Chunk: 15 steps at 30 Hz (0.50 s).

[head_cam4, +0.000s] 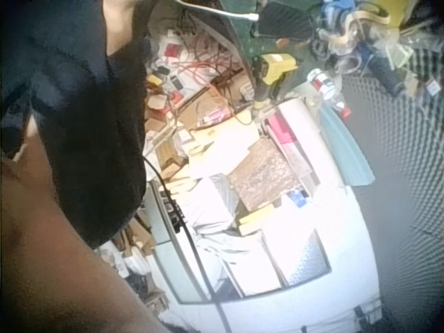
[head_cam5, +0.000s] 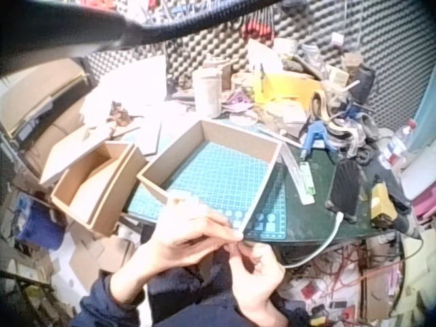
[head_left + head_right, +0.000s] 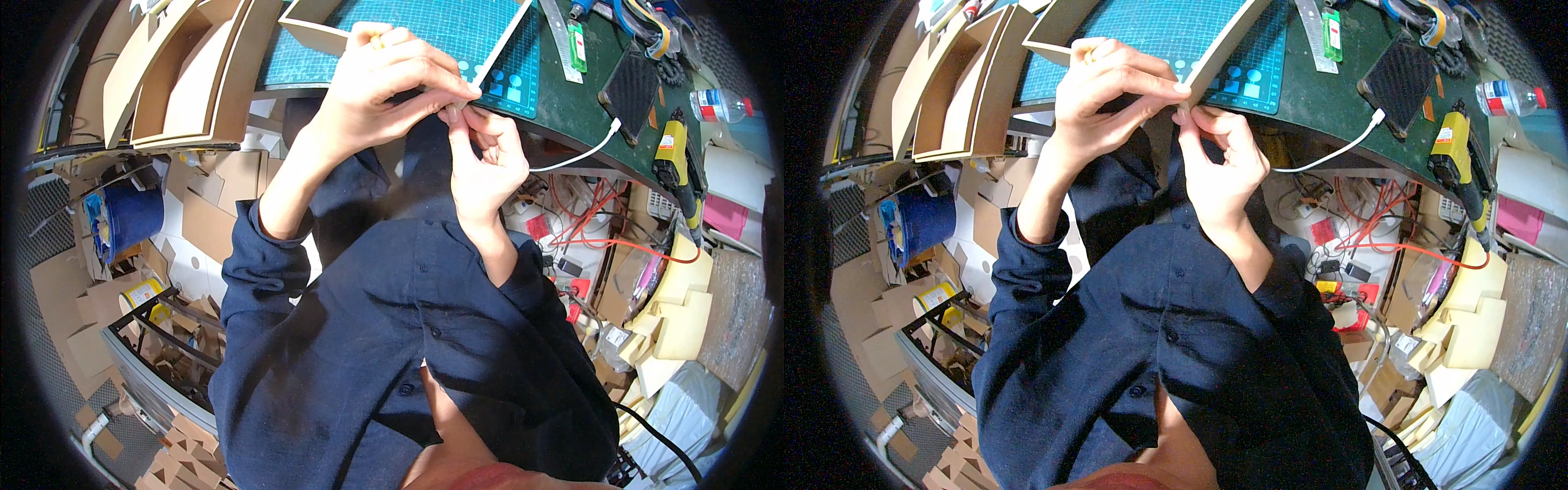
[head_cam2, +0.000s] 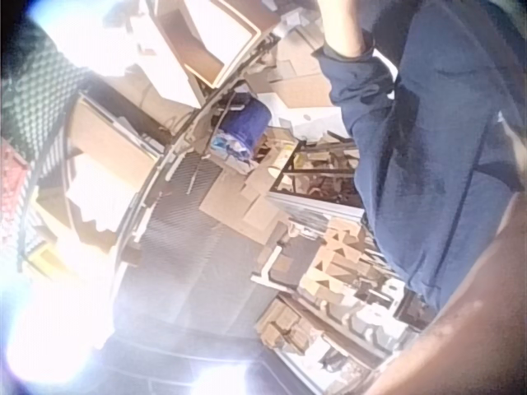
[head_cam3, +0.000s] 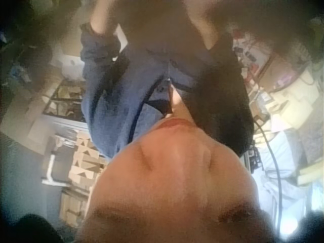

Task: The person assembles a small cardboard box by folding flaps and securing them with a yellow staple gun. They repeatedly pick up the box, align edges, and apply staples to hold the structure together.

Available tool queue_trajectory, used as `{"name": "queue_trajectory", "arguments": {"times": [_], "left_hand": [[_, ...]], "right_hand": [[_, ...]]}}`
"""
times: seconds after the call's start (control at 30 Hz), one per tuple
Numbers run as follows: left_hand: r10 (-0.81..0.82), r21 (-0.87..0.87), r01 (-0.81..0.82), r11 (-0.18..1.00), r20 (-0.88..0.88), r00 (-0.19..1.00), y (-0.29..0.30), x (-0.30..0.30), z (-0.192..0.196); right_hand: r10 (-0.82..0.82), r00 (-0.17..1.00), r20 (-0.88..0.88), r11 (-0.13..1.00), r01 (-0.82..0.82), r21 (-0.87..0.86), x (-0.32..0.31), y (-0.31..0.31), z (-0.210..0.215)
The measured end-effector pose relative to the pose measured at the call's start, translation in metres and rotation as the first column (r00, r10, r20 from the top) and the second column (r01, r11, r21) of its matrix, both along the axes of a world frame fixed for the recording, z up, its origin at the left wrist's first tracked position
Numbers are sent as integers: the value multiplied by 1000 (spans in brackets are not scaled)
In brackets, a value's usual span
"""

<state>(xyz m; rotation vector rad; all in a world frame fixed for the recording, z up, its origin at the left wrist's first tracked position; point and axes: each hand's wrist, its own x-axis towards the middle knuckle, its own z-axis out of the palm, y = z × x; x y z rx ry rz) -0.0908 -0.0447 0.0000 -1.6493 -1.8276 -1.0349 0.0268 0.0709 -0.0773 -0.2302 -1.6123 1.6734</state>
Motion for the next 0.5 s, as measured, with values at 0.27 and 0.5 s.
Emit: {"name": "queue_trajectory", "arguments": {"times": [0.27, 0.5], "left_hand": [[-3, 0, 3, 1000, 23, 1000, 1, 1, 0], [9, -1, -8, 1000, 43, 999, -2, 1, -1]], "right_hand": [[63, 997, 41, 996, -60, -74, 7, 5, 3], [-102, 963, 249, 893, -22, 450, 66, 112, 70]]}}
